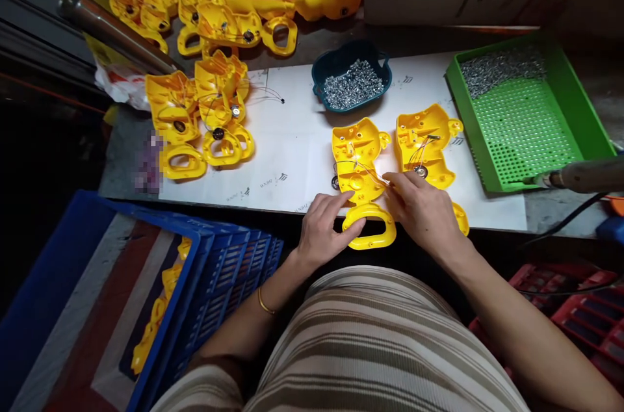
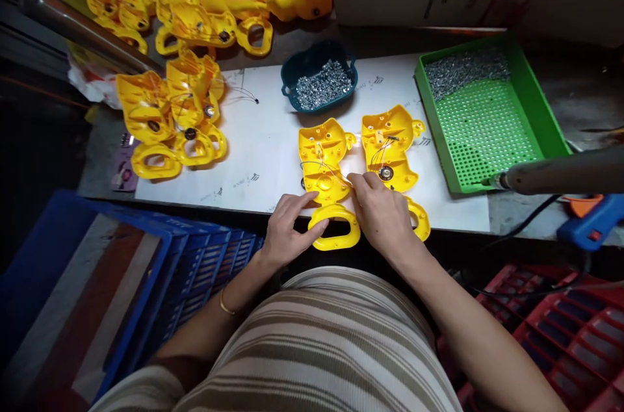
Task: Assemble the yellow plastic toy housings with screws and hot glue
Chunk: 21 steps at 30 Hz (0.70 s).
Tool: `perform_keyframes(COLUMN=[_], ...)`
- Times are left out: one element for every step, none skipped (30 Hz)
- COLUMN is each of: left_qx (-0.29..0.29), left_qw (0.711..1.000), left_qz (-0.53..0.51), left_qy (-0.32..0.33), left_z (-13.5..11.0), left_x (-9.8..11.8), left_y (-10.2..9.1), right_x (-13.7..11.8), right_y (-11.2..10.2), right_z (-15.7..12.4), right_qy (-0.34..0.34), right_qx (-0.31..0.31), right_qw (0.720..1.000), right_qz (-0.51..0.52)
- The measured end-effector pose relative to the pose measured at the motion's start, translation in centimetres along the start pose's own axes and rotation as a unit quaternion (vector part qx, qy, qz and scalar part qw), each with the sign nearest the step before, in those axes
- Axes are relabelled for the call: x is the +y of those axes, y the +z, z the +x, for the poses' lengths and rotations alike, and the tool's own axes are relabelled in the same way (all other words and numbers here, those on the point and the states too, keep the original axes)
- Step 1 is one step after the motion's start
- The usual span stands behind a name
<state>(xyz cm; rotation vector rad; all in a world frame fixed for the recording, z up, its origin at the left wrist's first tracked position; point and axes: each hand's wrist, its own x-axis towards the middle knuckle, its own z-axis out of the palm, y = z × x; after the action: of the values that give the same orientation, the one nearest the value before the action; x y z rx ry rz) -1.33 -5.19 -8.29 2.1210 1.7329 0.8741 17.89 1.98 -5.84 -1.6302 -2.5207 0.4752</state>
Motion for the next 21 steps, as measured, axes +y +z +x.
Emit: perform_keyframes(left_qx=[0.021, 0.044, 0.059, 0.06, 0.048, 0.028, 0.006, -0.014, -0.029, -0.037, -0.042, -0.042, -0.037, -0.025, -0.011, 0.001, 0.01, 0.012, 0.009, 0.002, -0.008], left_qw=[1.0, 0.998, 0.995, 0.993, 0.991, 0.989, 0.988, 0.988, 0.987, 0.987, 0.988, 0.989, 0.988, 0.984, 0.973, 0.956, 0.932, 0.905, 0.878, 0.851, 0.825], left_qz=[0.012, 0.031, 0.053, 0.073, 0.087, 0.094, 0.093, 0.088, 0.079, 0.067, 0.049, 0.021, -0.02, -0.072, -0.133, -0.199, -0.262, -0.318, -0.368, -0.412, -0.452], left_qy=[-0.016, -0.035, -0.055, -0.074, -0.091, -0.106, -0.119, -0.129, -0.135, -0.138, -0.139, -0.141, -0.148, -0.164, -0.187, -0.217, -0.25, -0.281, -0.307, -0.326, -0.339], left_z=[0.2, 0.6, 1.0, 1.4, 2.0, 2.5, 3.1, 3.6, 4.0, 4.4, 4.7, 4.9, 5.0, 5.0, 5.0, 4.9, 4.8, 4.7, 4.6, 4.6, 4.5], left_x=[-0.4, -0.8, -1.3, -1.8, -2.3, -2.8, -3.1, -3.5, -3.7, -3.9, -4.0, -4.2, -4.3, -4.4, -4.4, -4.3, -4.2, -3.9, -3.6, -3.3, -2.9], left_y=[-0.2, -0.3, -0.4, -0.5, -0.6, -0.7, -0.7, -0.7, -0.7, -0.8, -0.8, -0.9, -1.0, -1.2, -1.5, -1.8, -2.1, -2.5, -2.8, -3.1, -3.2], right_x=[0.2, 0.3, 0.4, 0.5, 0.5, 0.5, 0.5, 0.5, 0.6, 0.7, 0.8, 0.9, 1.0, 1.1, 1.1, 1.0, 0.9, 0.6, 0.2, -0.2, -0.8], right_y=[0.0, -0.1, -0.1, -0.2, -0.2, -0.3, -0.3, -0.3, -0.2, -0.2, -0.2, -0.3, -0.4, -0.5, -0.7, -0.8, -1.0, -1.2, -1.2, -1.2, -1.1], right_z=[0.0, 0.0, 0.0, 0.0, 0.0, 0.0, 0.0, 0.1, 0.1, 0.2, 0.2, 0.3, 0.2, 0.2, 0.1, -0.1, -0.3, -0.5, -0.7, -0.8, -1.0], right_qy=[-0.003, -0.006, -0.008, -0.01, -0.012, -0.014, -0.016, -0.018, -0.019, -0.02, -0.021, -0.021, -0.019, -0.016, -0.009, 0.001, 0.011, 0.015, 0.012, 0.003, -0.004], right_qx=[0.011, 0.027, 0.047, 0.068, 0.088, 0.104, 0.115, 0.121, 0.124, 0.126, 0.128, 0.13, 0.134, 0.14, 0.152, 0.172, 0.194, 0.211, 0.213, 0.19, 0.143], right_qw=[1.0, 0.999, 0.998, 0.996, 0.994, 0.991, 0.989, 0.988, 0.987, 0.987, 0.986, 0.986, 0.985, 0.984, 0.982, 0.977, 0.97, 0.962, 0.955, 0.951, 0.946], right_qz=[0.01, 0.023, 0.038, 0.054, 0.068, 0.08, 0.089, 0.095, 0.098, 0.1, 0.101, 0.102, 0.104, 0.107, 0.115, 0.128, 0.148, 0.174, 0.206, 0.245, 0.291])
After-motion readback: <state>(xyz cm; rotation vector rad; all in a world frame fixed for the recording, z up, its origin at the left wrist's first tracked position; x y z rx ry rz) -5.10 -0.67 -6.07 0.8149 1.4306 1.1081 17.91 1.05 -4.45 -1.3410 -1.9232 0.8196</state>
